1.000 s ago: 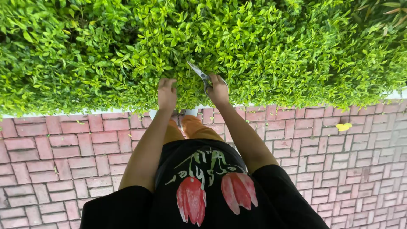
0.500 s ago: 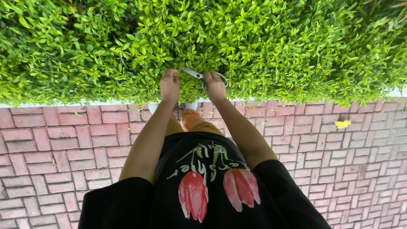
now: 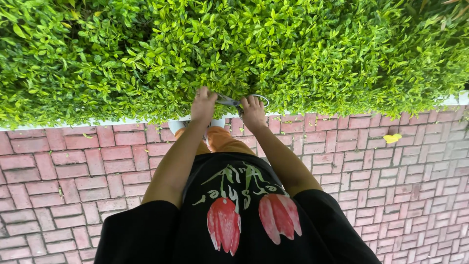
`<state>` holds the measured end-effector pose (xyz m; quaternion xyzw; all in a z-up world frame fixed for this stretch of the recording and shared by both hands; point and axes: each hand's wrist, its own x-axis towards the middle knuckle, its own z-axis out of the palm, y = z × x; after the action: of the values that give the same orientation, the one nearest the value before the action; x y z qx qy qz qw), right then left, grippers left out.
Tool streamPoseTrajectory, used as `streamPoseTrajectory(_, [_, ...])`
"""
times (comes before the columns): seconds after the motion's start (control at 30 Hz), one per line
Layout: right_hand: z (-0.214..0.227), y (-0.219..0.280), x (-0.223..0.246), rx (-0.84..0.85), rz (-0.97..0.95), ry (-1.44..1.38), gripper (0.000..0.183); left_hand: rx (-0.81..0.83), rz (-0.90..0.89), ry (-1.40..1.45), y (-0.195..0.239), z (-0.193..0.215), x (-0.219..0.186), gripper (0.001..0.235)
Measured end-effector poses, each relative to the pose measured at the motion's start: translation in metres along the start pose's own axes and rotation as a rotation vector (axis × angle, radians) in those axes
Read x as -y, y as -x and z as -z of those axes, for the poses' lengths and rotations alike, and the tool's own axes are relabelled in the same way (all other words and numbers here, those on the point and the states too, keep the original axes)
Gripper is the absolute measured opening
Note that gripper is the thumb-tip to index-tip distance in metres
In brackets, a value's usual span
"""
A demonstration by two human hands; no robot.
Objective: The person trims a dense green hedge using a pair of metal shears. They hold the shears in their right hand and use their left hand to guide the foliage while cutting along the top and sides of the hedge.
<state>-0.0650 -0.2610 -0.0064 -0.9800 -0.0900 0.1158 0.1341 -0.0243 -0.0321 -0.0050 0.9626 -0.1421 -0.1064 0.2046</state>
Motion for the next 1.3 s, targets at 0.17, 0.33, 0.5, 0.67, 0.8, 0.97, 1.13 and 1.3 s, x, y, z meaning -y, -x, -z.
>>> streamPoseTrajectory(0.17, [0.010, 0.002, 0.008, -0.047, 0.033, -0.022, 0.061, -0.252, 0.068, 0.102, 0.003, -0.013, 0.026, 0.009])
streamPoseTrajectory(0.33, [0.019, -0.005, 0.023, -0.055, 0.054, -0.014, 0.061, -0.339, 0.165, 0.420, 0.006, 0.017, 0.014, 0.020])
streamPoseTrajectory(0.5, [-0.012, -0.029, 0.025, -0.115, 0.099, -0.067, 0.042, -0.340, 0.126, 0.432, -0.002, 0.015, 0.011, 0.025])
streamPoseTrajectory(0.67, [0.007, -0.016, 0.029, -0.127, 0.061, -0.223, 0.042, -0.378, 0.277, 0.480, 0.003, 0.024, 0.032, 0.020])
streamPoseTrajectory(0.8, [0.025, 0.007, 0.037, -0.101, 0.041, -0.161, 0.061, -0.512, 0.303, 0.439, 0.021, 0.029, 0.057, 0.018])
streamPoseTrajectory(0.97, [0.018, 0.018, 0.059, -0.086, 0.086, -0.031, 0.067, -0.497, 0.357, 0.445, 0.034, 0.002, 0.087, 0.016])
streamPoseTrajectory(1.13, [0.008, 0.007, 0.083, -0.144, 0.110, 0.072, 0.048, -0.295, 0.388, 0.514, 0.031, -0.014, 0.088, 0.026])
streamPoseTrajectory(1.3, [-0.026, -0.005, 0.086, -0.120, 0.053, 0.018, 0.038, -0.220, 0.401, 0.548, 0.025, -0.009, 0.076, 0.012])
